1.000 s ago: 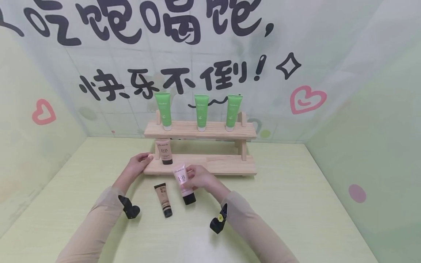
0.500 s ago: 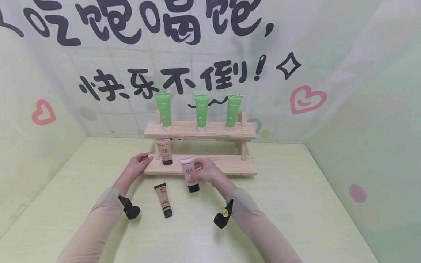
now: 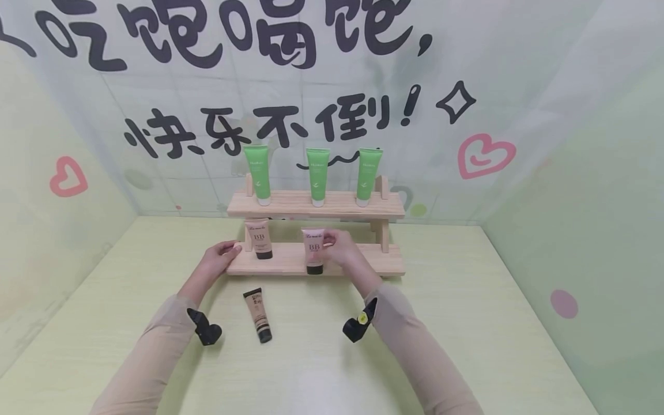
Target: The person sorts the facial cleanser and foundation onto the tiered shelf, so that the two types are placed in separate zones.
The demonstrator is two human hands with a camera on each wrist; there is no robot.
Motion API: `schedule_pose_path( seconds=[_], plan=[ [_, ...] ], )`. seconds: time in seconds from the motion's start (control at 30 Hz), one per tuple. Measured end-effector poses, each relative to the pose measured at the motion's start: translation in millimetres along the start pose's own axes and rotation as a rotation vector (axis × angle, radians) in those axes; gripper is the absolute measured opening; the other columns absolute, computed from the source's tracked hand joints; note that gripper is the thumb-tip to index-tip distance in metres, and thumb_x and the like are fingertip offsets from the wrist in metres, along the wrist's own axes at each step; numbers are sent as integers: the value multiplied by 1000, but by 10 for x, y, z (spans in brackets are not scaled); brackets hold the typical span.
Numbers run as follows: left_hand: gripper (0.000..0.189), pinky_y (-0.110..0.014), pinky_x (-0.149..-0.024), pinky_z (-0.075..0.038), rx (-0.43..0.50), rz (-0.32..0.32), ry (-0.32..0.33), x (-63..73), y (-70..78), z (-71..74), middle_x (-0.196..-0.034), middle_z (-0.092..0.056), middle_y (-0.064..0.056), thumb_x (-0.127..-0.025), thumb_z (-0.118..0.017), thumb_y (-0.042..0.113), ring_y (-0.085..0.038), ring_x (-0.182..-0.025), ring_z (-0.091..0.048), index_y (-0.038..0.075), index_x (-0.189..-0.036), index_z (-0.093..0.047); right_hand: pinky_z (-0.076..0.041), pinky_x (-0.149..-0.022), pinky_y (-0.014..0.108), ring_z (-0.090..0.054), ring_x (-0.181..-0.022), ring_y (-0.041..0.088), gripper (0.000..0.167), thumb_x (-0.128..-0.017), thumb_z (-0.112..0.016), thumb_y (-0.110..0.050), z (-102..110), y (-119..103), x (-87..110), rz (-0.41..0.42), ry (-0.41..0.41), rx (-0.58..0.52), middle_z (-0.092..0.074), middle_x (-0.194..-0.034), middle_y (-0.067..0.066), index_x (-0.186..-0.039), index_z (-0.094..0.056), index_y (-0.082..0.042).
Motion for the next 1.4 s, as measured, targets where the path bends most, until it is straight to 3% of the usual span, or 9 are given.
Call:
schedule_pose_path(
  seconds=[0.27, 0.53, 0.77, 1.2, 1.4],
  plan=[
    [54, -41, -104, -38, -13, -7, -15, 11, 1, -1, -137, -43, -21, -95, -47, 32, -33, -124, -45, 2, -139, -34, -39, -102, 42, -51, -118, 32, 59, -74, -70, -2, 187, 11, -111, -19, 52, -60, -54, -127, 19, -128, -49, -5],
    [53, -42, -106, -36, -4, -11, -8, -30, 57, -29, -135, -45, -21, -94, -49, 31, -33, -124, -44, 2, -137, -37, -43, -98, 36, -53, -114, 29, 56, -73, -70, 0, 254, -9, -210, -31, 80, -83, -55, -126, 18, -125, -51, -4],
    [53, -41, -103, -39, -6, -10, -9, -45, 86, -45, -134, -46, -21, -94, -48, 31, -32, -122, -47, 2, -137, -37, -41, -101, 37, -50, -120, 32, 58, -75, -65, 4, 258, 22, -251, -35, 65, -101, -51, -131, 19, -129, -47, -3],
    [53, -41, -104, -37, -11, -6, 0, -3, 88, 0, -137, -43, -21, -95, -46, 31, -32, -125, -44, 2, -138, -36, -31, -108, 42, -48, -119, 31, 55, -74, -72, -5, 190, 85, -276, -14, 45, -58, -53, -127, 19, -125, -51, -4],
    [53, -42, -105, -37, -16, -10, -2, -18, 23, 22, -136, -44, -22, -95, -48, 31, -33, -125, -44, 1, -137, -36, -34, -106, 42, -47, -121, 31, 58, -75, -71, -3, 144, 136, -261, -33, 27, -74, -52, -128, 19, -128, -49, -4]
  ],
)
Point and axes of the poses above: each hand's wrist, its own x-axis away from the middle knuckle, its own z-axis out of the back of the hand, y = z × x, the point moved 2 cm from there along -x, towards the middle knuckle
